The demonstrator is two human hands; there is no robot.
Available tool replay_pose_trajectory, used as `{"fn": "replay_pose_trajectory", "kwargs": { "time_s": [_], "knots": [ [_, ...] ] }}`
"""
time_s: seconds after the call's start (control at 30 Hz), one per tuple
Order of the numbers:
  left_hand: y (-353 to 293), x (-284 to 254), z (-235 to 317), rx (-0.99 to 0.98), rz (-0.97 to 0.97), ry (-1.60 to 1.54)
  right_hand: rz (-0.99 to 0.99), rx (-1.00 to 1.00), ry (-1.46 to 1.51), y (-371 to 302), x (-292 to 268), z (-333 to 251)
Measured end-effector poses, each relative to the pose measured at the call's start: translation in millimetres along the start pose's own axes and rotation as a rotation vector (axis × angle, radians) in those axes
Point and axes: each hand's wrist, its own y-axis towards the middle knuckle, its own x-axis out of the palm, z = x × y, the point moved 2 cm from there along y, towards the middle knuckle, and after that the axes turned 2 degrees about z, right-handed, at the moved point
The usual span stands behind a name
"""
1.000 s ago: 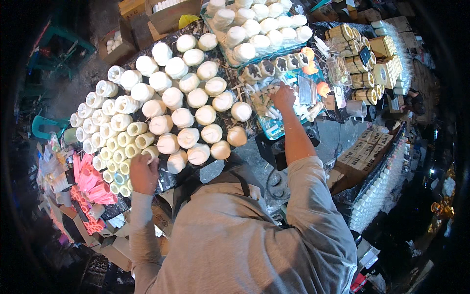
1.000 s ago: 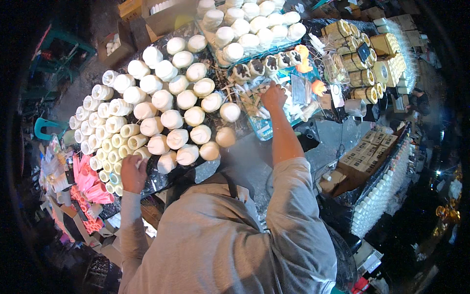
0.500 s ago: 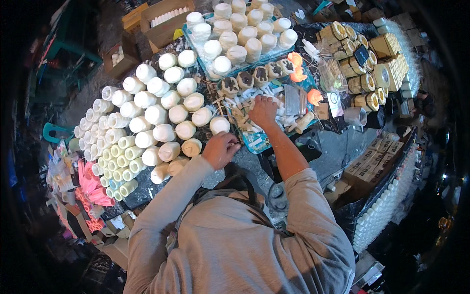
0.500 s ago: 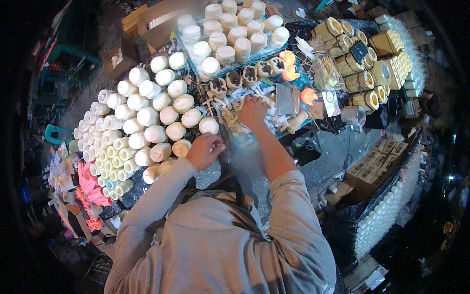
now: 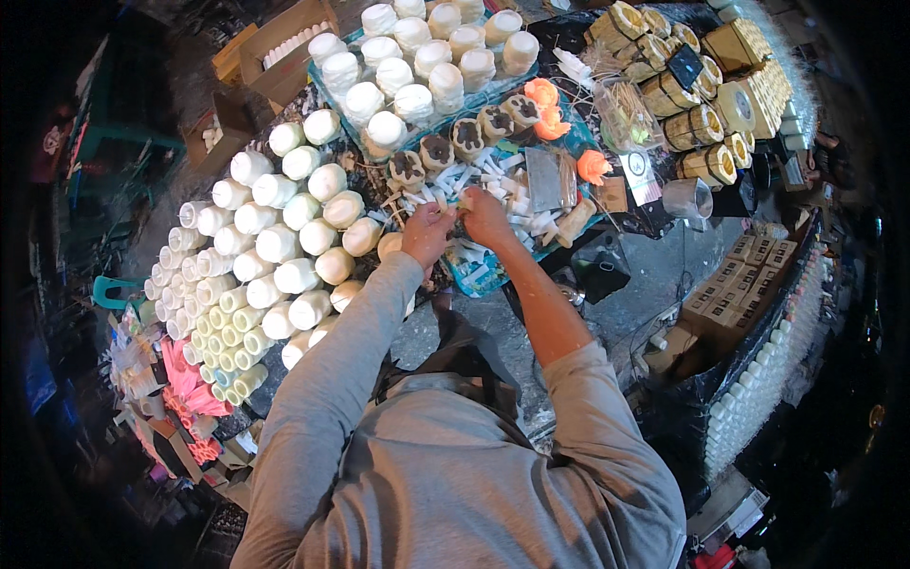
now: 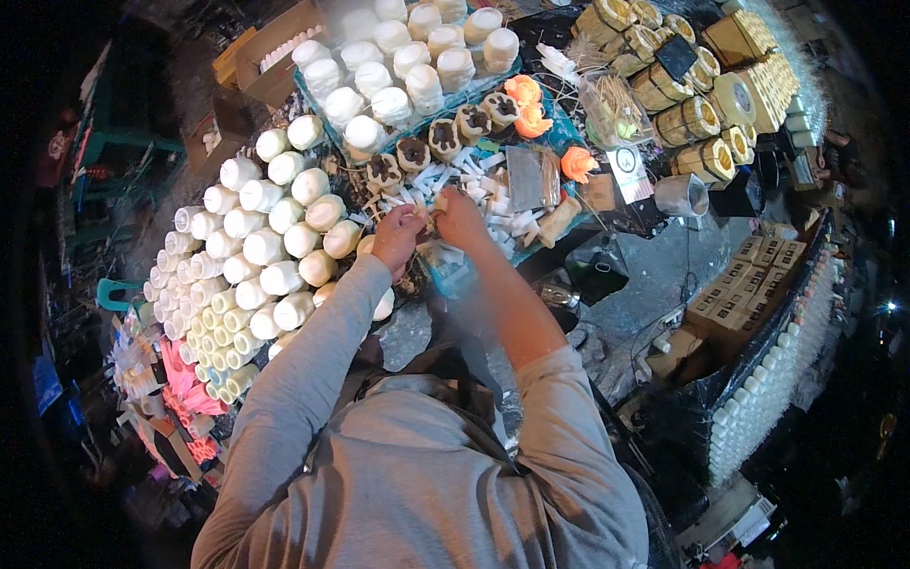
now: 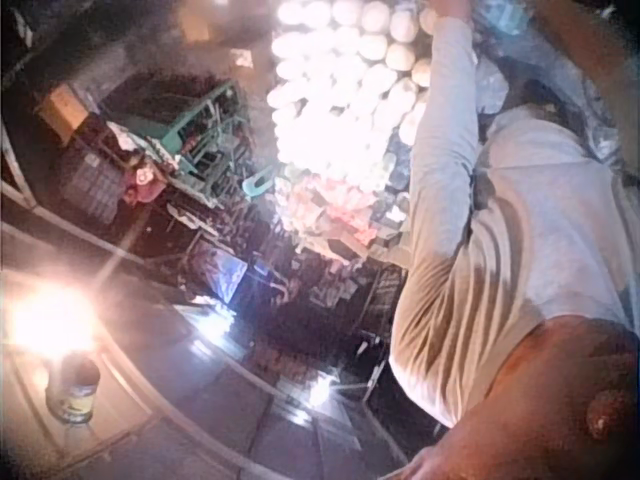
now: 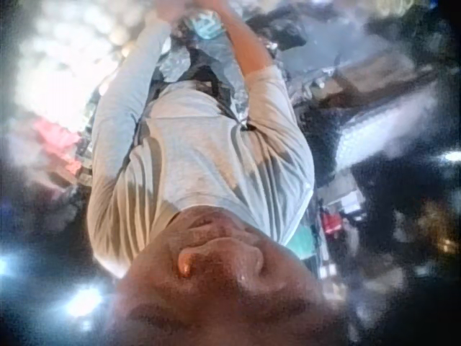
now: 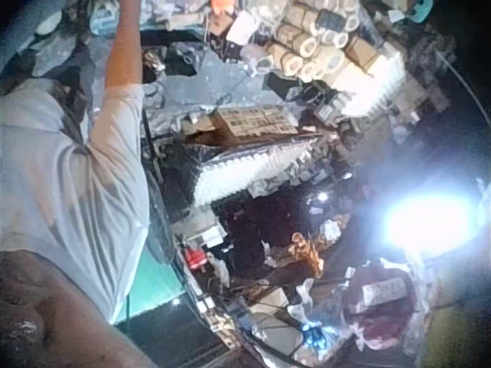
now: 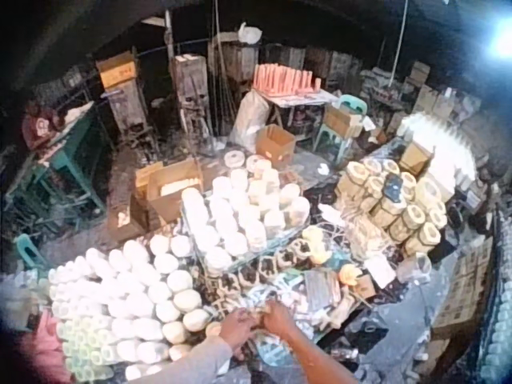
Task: The person inserts small white wicks into the open ends of numerous white conical candle molds arranged on a table. The person repeatedly picks up wicks and places them into the molds one by one.
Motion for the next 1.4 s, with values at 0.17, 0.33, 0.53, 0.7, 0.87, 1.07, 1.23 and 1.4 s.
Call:
{"fn": "replay_pose_trajectory", "kwargs": {
  "time_s": [0.17, 0.33, 0.53, 0.7, 0.87, 1.07, 1.23, 1.4],
  "knots": [
    [-13, 17, 2, -0.115, -0.174, -0.523, -0.018, 0.016, 0.339, -23, -23, -43],
    [-19, 6, 0, -0.255, -0.307, -0.922, -0.045, -0.065, 0.142, -52, -53, -89],
    [-21, -6, 6, -0.255, -0.399, -1.089, 0.205, 0.111, -0.070, 5, -78, -21],
    [-35, -25, 7, -0.238, -0.435, -1.021, 0.130, 0.045, -0.483, 46, -37, 27],
    [-67, -51, -2, -0.223, -0.351, -0.922, 0.057, 0.039, -0.538, 28, -17, 29],
    [-102, -79, -14, -0.254, -0.403, -0.870, 0.132, 0.012, -0.277, 52, -34, 38],
    [-122, -91, -16, -0.203, -0.412, -0.859, -0.027, 0.044, -0.388, 74, -34, 36],
    [-129, -103, -13, -0.195, -0.403, -0.874, -0.230, -0.015, -0.467, 73, -31, 36]
  ]
}}
